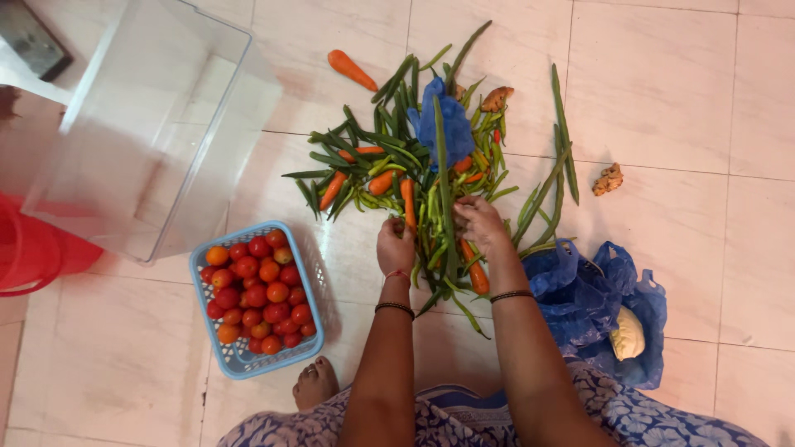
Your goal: The person sits on the floor and sorts vegetables, placing tomatoes into a blue basket, long beans into a clear plastic container, and carrots into a blue plastic bag. Green chilies are placed into a metal bowl.
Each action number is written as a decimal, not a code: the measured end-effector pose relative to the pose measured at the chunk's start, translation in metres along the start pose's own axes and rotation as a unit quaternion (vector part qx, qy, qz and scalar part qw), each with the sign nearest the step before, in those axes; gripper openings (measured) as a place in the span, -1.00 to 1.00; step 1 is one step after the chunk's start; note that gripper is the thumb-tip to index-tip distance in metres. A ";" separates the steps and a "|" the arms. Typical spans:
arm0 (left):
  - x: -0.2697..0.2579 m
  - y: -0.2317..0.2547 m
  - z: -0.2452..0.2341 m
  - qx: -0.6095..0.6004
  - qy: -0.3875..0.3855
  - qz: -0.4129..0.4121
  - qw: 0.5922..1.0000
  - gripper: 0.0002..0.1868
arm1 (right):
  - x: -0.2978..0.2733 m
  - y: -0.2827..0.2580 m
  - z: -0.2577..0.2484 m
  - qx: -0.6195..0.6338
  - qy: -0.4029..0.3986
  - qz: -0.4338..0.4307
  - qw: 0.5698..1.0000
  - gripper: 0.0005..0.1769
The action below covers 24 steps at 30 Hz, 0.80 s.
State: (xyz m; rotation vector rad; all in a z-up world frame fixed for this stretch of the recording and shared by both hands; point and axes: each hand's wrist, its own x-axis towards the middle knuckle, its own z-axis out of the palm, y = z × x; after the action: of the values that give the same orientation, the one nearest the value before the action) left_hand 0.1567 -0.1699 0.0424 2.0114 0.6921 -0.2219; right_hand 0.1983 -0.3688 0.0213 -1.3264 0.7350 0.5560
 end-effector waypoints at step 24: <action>-0.104 -0.003 -0.039 0.339 -0.285 0.099 0.891 -0.51 | -0.096 0.076 0.040 -0.448 0.040 -0.086 0.889 -0.48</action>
State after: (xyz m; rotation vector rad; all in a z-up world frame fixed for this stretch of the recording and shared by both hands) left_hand 0.0649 -0.1755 0.1044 2.4650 0.0103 -0.9999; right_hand 0.0852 -0.3121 0.0467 -2.2610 0.4056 0.7361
